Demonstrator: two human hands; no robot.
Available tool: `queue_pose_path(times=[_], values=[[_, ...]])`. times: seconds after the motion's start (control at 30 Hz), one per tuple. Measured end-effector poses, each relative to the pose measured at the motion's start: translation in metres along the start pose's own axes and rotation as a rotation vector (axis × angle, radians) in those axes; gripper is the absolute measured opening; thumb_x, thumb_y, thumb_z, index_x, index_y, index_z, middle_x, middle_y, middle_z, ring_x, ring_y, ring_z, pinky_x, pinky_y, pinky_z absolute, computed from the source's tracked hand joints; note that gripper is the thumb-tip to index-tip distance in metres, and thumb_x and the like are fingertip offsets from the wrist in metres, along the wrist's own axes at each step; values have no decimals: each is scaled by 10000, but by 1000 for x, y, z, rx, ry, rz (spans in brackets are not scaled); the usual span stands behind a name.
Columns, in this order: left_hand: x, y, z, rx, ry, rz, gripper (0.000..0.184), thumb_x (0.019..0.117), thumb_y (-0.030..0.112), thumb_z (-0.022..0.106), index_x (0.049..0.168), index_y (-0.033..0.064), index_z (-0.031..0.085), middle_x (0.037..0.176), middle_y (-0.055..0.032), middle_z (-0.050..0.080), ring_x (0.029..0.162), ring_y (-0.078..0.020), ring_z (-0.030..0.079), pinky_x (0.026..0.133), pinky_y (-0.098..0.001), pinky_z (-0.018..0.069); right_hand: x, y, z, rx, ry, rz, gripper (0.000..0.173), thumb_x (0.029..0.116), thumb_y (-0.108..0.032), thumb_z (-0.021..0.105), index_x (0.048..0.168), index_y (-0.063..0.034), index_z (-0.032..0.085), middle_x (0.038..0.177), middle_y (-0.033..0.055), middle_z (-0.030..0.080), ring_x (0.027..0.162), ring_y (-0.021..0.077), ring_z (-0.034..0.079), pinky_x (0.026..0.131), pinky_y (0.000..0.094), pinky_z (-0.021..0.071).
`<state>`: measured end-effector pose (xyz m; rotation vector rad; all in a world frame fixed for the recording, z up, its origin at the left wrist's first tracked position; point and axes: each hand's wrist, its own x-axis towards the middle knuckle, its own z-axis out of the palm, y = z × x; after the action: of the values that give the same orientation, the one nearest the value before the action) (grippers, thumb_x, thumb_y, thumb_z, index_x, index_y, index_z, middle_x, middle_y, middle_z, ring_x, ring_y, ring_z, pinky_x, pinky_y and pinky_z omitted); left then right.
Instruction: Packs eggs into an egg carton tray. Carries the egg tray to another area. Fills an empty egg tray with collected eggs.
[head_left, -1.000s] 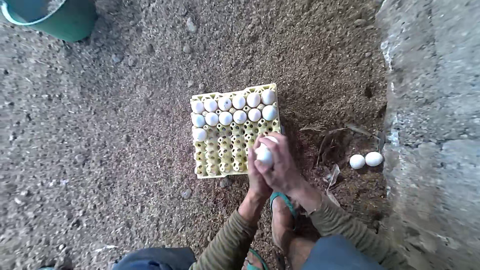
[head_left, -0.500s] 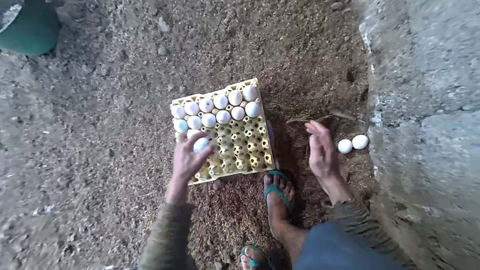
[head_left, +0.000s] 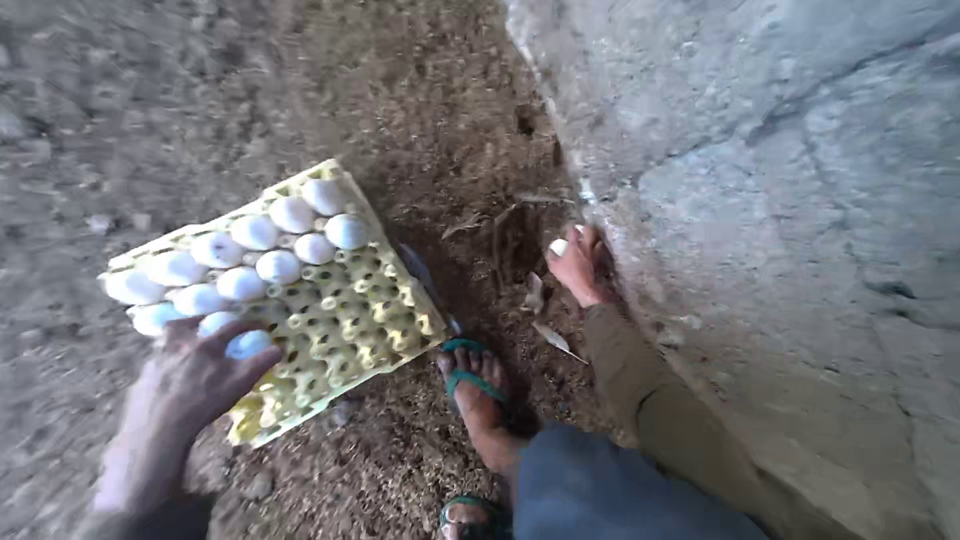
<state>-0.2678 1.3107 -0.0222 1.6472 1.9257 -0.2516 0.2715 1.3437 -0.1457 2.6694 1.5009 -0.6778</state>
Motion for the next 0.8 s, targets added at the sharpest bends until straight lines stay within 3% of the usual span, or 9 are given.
queue_pose_path(times=[0.13, 0.2, 0.27, 0.37, 0.5, 0.67, 0.73, 0.8], values=[[-9, 3, -3, -45, 79, 69, 453, 840, 450, 776, 1226, 217, 734, 1401, -206, 570, 1302, -465, 509, 966, -689, 453, -3, -10, -3, -22, -71, -52, 873, 792, -332, 860, 1524, -69, 462, 1619, 364, 189, 1423, 630, 267, 1085, 752, 347], [-12, -8, -2, -97, 105, 38, 482, 840, 499, 745, 1244, 237, 726, 1401, -191, 560, 1221, -425, 576, 902, -669, 499, -4, -10, 9, -64, -115, -84, 871, 778, -317, 873, 1489, -8, 475, 1599, 398, 179, 1429, 641, 235, 1134, 764, 249], [-15, -14, -4, -170, 171, 11, 496, 847, 518, 745, 1204, 174, 731, 1345, -200, 574, 1107, -409, 625, 846, -658, 517, -12, -11, 10, -79, -120, -101, 866, 792, -311, 865, 1487, 18, 468, 1591, 422, 166, 1437, 645, 216, 1146, 765, 213], [-21, -7, -8, -165, 229, -15, 547, 874, 541, 727, 1153, 72, 692, 1148, -200, 640, 984, -396, 651, 805, -636, 517, -21, -6, 13, -102, -105, -116, 788, 817, -367, 844, 1456, -41, 520, 1564, 423, 224, 1382, 639, 326, 1080, 747, 340], [-11, 28, -14, 73, 55, -163, 555, 868, 547, 739, 1188, 98, 674, 1097, -193, 696, 960, -437, 683, 733, -672, 519, -26, 5, 18, -126, -106, -131, 646, 843, -435, 817, 1327, -48, 634, 1522, 396, 329, 1330, 568, 447, 1032, 677, 434], [14, 48, -16, 199, -71, -214, 508, 876, 455, 757, 1194, 85, 615, 1005, -221, 686, 931, -454, 683, 687, -646, 522, -31, 10, 6, -80, -107, -90, 638, 855, -485, 805, 1273, -22, 671, 1464, 369, 428, 1323, 523, 479, 1049, 655, 430], [14, 46, -19, 123, -65, -184, 614, 846, 460, 801, 1286, 87, 592, 1039, -231, 684, 951, -458, 679, 723, -661, 528, -34, 5, -8, 9, -60, -36, 680, 844, -543, 792, 1268, -24, 676, 1440, 351, 460, 1326, 507, 474, 1066, 654, 413], [12, 38, -23, -36, -4, -118, 616, 840, 415, 828, 1271, 40, 597, 1038, -241, 671, 943, -445, 670, 774, -663, 530, -42, -17, -29, 134, 21, -59, 679, 850, -538, 787, 1244, 4, 678, 1393, 343, 498, 1312, 486, 484, 1081, 621, 403]])
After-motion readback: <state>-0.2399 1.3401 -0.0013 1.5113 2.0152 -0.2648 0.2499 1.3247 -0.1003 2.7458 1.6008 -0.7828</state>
